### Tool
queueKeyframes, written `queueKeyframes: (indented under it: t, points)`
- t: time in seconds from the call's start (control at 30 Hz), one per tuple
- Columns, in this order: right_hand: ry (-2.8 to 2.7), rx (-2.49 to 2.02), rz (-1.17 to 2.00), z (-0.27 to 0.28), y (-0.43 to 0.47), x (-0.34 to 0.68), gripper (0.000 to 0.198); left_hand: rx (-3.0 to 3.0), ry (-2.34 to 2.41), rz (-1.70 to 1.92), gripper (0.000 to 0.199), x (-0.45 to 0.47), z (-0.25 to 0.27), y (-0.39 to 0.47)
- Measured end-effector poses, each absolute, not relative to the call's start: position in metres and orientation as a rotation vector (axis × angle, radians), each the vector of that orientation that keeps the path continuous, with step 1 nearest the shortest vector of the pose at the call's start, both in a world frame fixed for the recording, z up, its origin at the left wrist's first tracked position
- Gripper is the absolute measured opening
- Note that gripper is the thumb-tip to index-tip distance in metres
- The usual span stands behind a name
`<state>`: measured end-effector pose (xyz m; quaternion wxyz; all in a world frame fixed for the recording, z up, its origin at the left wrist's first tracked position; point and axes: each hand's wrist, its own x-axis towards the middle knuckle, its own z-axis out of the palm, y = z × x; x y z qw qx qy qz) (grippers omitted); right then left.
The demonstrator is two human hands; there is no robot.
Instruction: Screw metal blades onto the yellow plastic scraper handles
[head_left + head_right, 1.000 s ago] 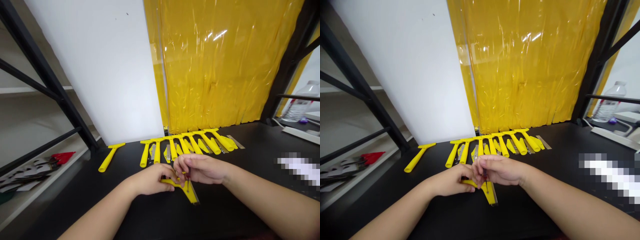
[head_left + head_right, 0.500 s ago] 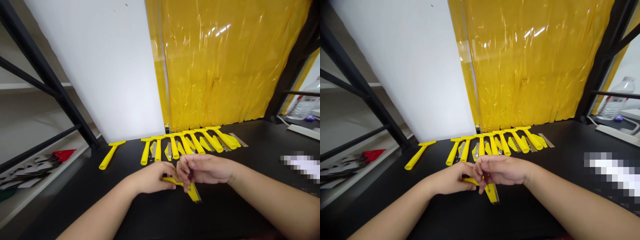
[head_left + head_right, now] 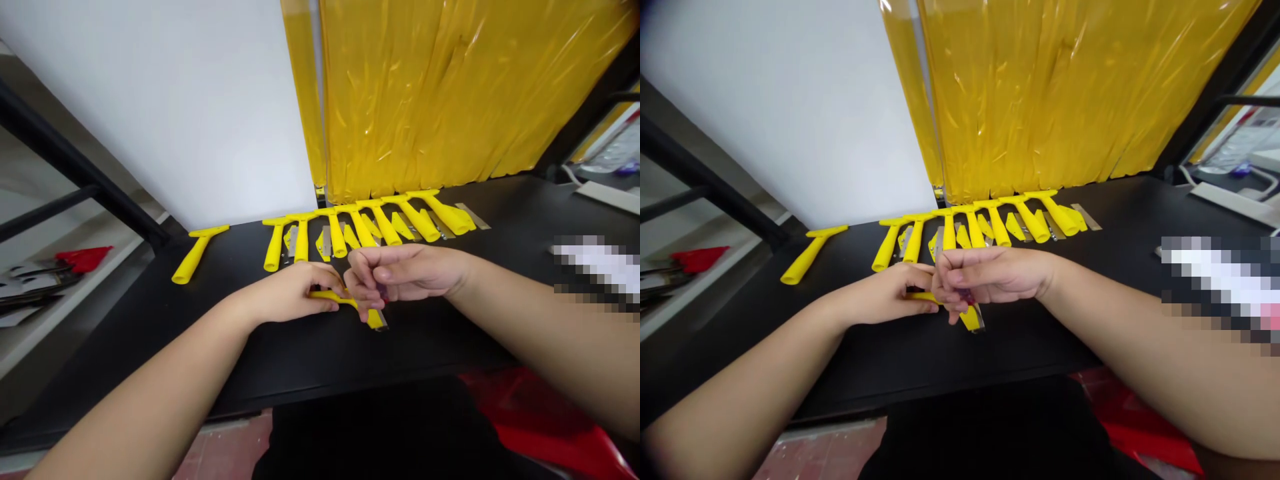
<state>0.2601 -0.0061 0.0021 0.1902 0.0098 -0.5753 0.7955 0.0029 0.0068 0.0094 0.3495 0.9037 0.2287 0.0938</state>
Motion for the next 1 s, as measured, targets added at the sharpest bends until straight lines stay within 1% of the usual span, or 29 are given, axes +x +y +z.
queueKeyframes:
  t: [0.2, 0.4, 0.47, 0.7, 0.9, 1.0]
  points:
    - [-1.570, 0.011, 2.240, 0.001, -0.004, 0.263, 0.028, 2.368, 0.593, 0.231, 0.021, 0.004, 0.008, 0.008]
    - [-1.453, -0.191, 1.977, 0.018, -0.001, 0.266, 0.032, 2.375, 0.553, 0.251, 0.024, 0.003, 0.004, 0.011]
    - [-1.410, -0.246, 1.940, 0.019, 0.000, 0.266, 0.034, 2.388, 0.550, 0.254, 0.024, 0.004, 0.003, 0.012]
    - [-1.423, -0.157, 2.091, 0.015, -0.002, 0.264, 0.045, 2.376, 0.555, 0.237, 0.023, 0.005, 0.006, 0.011]
    - [-1.471, -0.131, 2.129, 0.011, -0.006, 0.260, 0.041, 2.395, 0.579, 0.222, 0.022, 0.004, 0.006, 0.010]
    - [-1.502, -0.155, 2.154, 0.008, -0.006, 0.257, 0.042, 2.399, 0.590, 0.229, 0.024, 0.004, 0.005, 0.010]
